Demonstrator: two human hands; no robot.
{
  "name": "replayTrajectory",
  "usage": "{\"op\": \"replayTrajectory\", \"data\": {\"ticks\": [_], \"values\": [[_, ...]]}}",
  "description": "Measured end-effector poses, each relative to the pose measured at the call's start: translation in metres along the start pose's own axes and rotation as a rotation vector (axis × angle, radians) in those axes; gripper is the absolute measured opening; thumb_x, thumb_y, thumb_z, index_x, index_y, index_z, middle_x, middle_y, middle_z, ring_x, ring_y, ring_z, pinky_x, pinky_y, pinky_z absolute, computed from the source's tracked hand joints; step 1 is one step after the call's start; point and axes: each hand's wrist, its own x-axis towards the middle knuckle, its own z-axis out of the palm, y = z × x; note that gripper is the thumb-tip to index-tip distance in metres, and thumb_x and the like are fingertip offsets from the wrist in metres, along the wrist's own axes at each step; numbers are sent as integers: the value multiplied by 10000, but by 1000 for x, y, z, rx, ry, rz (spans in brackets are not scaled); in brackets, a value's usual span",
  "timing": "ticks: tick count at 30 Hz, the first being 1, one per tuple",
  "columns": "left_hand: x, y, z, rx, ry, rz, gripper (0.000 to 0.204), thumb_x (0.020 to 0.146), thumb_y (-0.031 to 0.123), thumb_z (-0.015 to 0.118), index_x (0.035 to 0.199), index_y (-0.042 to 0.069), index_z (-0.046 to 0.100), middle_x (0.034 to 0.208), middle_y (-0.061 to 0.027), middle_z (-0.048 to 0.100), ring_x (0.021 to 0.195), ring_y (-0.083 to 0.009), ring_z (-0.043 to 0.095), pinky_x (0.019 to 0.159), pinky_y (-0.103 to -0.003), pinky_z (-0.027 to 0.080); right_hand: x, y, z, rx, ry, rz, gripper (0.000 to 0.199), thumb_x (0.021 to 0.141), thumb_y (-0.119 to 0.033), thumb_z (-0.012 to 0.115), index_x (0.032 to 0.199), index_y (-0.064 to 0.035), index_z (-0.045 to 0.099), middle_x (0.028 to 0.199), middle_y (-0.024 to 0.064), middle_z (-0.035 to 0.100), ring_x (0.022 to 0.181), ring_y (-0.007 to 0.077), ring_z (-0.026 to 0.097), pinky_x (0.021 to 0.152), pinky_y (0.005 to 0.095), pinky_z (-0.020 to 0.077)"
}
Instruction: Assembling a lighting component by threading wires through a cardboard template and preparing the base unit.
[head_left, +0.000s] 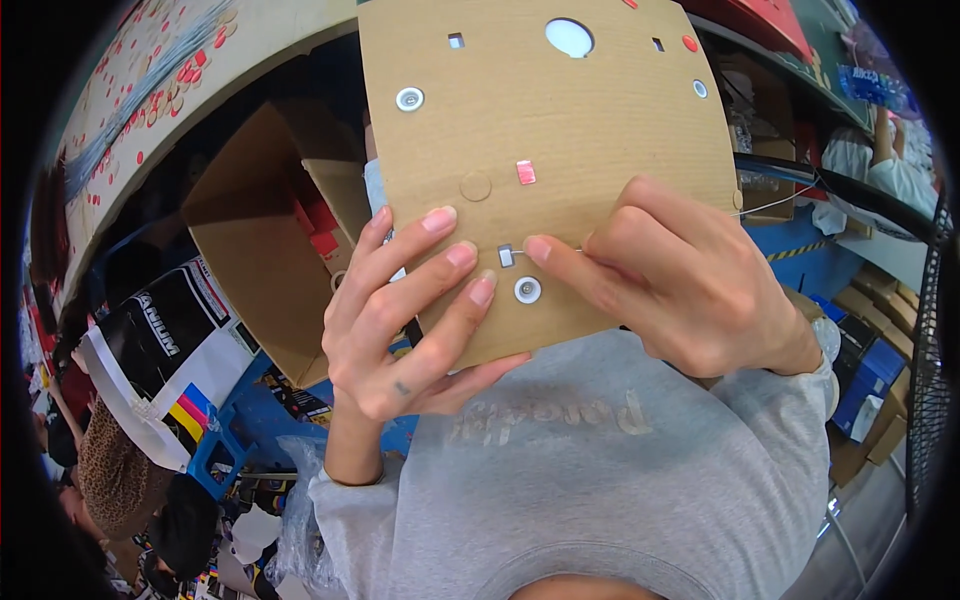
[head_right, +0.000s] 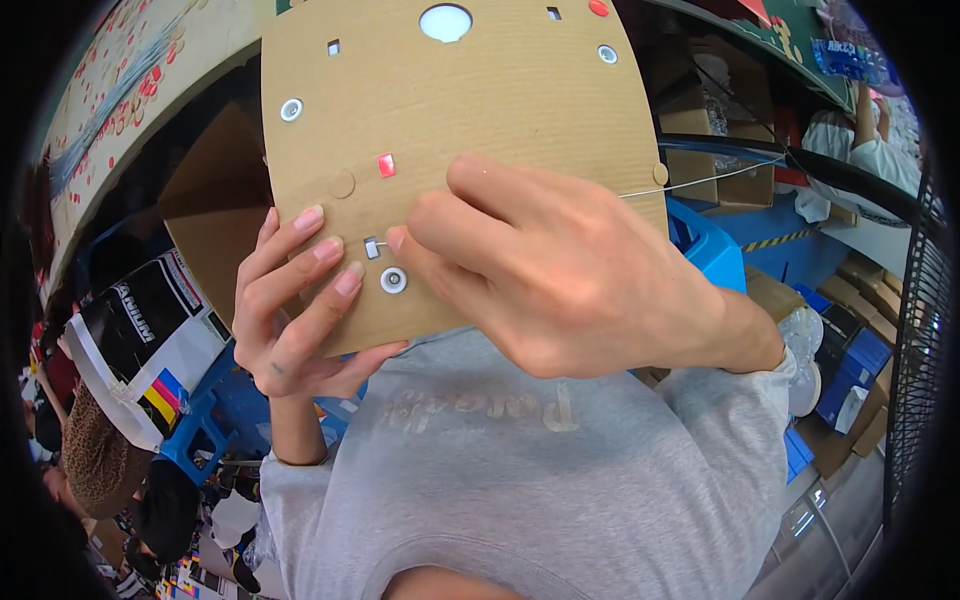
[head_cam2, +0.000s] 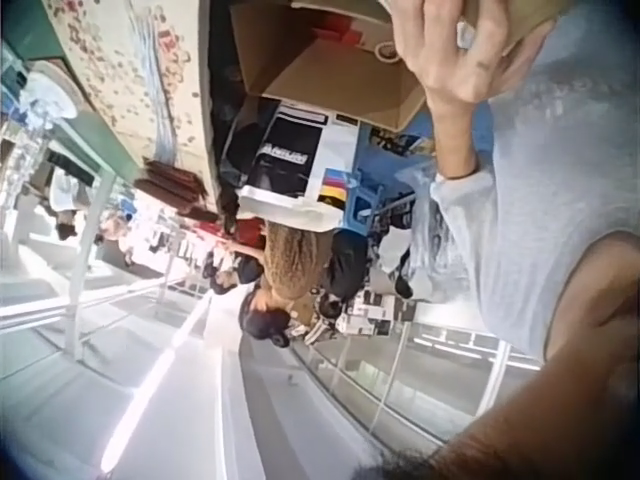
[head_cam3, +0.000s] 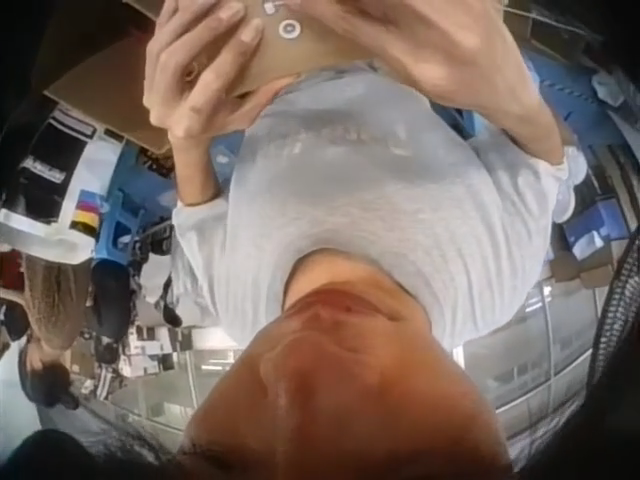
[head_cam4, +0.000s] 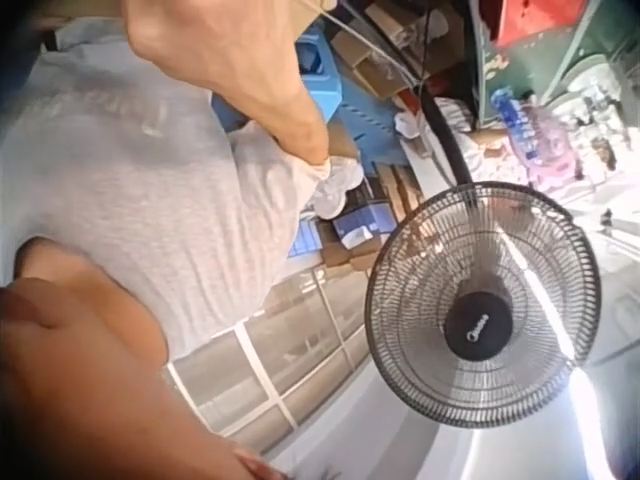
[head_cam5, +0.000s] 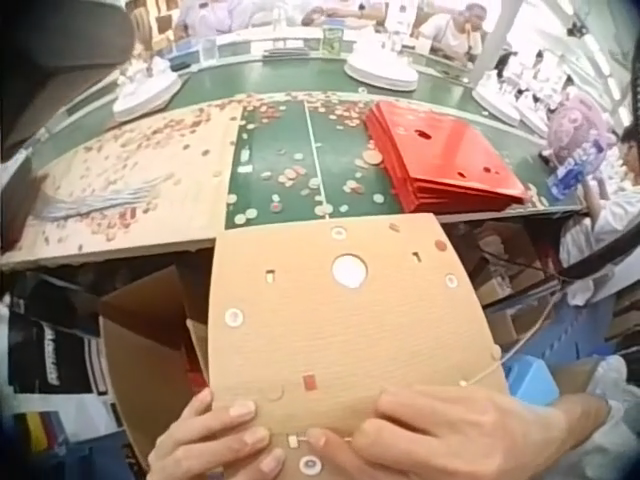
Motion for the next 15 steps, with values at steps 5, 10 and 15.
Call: {"op": "replayTrajectory", "data": {"ticks": [5,10,15], "values": [[2,0,2,18,12,18,446,698,376,901,992,77,750,1120,-123,705,1122,-380,686,1055,-607,484,2,1,-5,29,-43,10,652,558,-122,628,1170,85,712,798,61,483,650,202,485,509,316,453],[2,-2,4,15,19,22,453,698,380,894,1000,78,743,1112,-117,703,1119,-388,681,1066,-614,474,9,-1,-8,32,-80,16,621,598,-113,654,1184,87,703,820,58,477,680,205,493,531,314,467],[1,-1,6,-6,40,-17,470,681,376,903,1005,76,743,1114,-115,701,1132,-392,671,1074,-618,467,11,-2,-3,-11,-91,-25,608,576,-108,645,1142,104,709,820,65,501,675,201,519,543,323,489]]}}
